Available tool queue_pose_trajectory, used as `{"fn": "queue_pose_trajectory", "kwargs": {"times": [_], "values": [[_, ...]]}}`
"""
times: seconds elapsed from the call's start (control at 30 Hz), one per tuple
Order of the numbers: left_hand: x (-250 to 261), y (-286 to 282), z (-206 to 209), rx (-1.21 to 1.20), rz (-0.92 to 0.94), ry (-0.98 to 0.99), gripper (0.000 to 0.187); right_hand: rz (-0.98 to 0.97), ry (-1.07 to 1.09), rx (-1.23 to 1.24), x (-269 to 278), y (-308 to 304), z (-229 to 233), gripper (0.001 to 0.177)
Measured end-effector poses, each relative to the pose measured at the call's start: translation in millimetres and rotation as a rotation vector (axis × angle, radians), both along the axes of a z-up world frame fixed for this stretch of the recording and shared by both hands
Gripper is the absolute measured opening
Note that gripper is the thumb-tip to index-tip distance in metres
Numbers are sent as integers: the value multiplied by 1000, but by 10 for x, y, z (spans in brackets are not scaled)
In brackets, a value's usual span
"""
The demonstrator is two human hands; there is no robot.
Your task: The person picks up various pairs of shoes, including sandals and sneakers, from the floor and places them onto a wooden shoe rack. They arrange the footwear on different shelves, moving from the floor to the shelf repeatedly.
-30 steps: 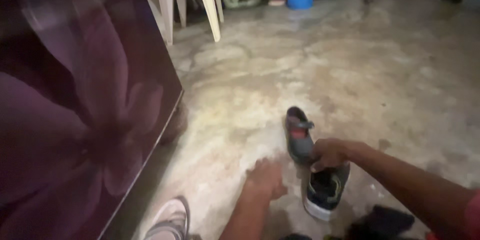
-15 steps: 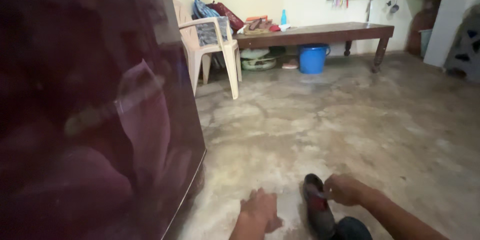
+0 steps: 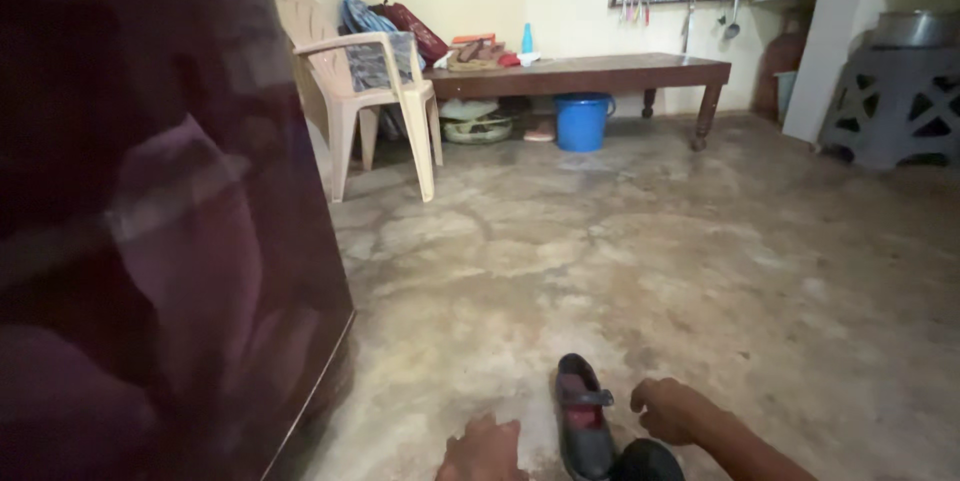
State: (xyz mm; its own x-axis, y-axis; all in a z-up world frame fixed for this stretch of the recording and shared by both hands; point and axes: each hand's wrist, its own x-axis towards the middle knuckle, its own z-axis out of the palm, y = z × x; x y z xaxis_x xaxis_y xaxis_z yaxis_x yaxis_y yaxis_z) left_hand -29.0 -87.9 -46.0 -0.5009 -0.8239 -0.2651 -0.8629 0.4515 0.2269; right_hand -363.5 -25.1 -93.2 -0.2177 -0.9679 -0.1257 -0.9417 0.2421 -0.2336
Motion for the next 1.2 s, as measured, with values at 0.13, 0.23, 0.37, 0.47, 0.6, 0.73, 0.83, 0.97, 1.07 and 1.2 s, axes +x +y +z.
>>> {"fn": "queue_pose_trajectory", "kwargs": {"times": [0.13, 0.23, 0.37, 0.47, 0.6, 0.73, 0.83, 0.97, 1.07, 1.2], "values": [[7, 18, -46, 41, -147, 6, 55, 71, 97, 43, 40, -106, -169, 42], [-16, 90, -325, 21, -159, 75, 64, 45, 52, 20, 324, -132, -223, 53], [-54, 98, -533, 33, -179, 51, 74, 74, 28, -104, 748, -183, -194, 57], [103, 216, -626, 40, -164, 107, 77, -1, 105, -35, 984, -381, -294, 58], [289, 138, -651, 148, -144, 48, 69, 34, 122, -129, 1035, -448, -546, 69], [417, 30, -758, 111, -96, 21, 76, 15, 89, -197, 999, -534, -739, 61], [492, 14, -810, 117, -64, 17, 81, -145, 30, -157, 1082, -561, -671, 64], [496, 20, -741, 69, -138, 1, 86, -244, 75, 93, 1070, -557, -473, 52], [346, 71, -638, 101, -108, 0, 93, -148, 171, -14, 1137, -554, -583, 51], [178, 184, -520, 56, -90, 65, 107, 293, 258, -37, 1318, -665, -635, 44]]}}
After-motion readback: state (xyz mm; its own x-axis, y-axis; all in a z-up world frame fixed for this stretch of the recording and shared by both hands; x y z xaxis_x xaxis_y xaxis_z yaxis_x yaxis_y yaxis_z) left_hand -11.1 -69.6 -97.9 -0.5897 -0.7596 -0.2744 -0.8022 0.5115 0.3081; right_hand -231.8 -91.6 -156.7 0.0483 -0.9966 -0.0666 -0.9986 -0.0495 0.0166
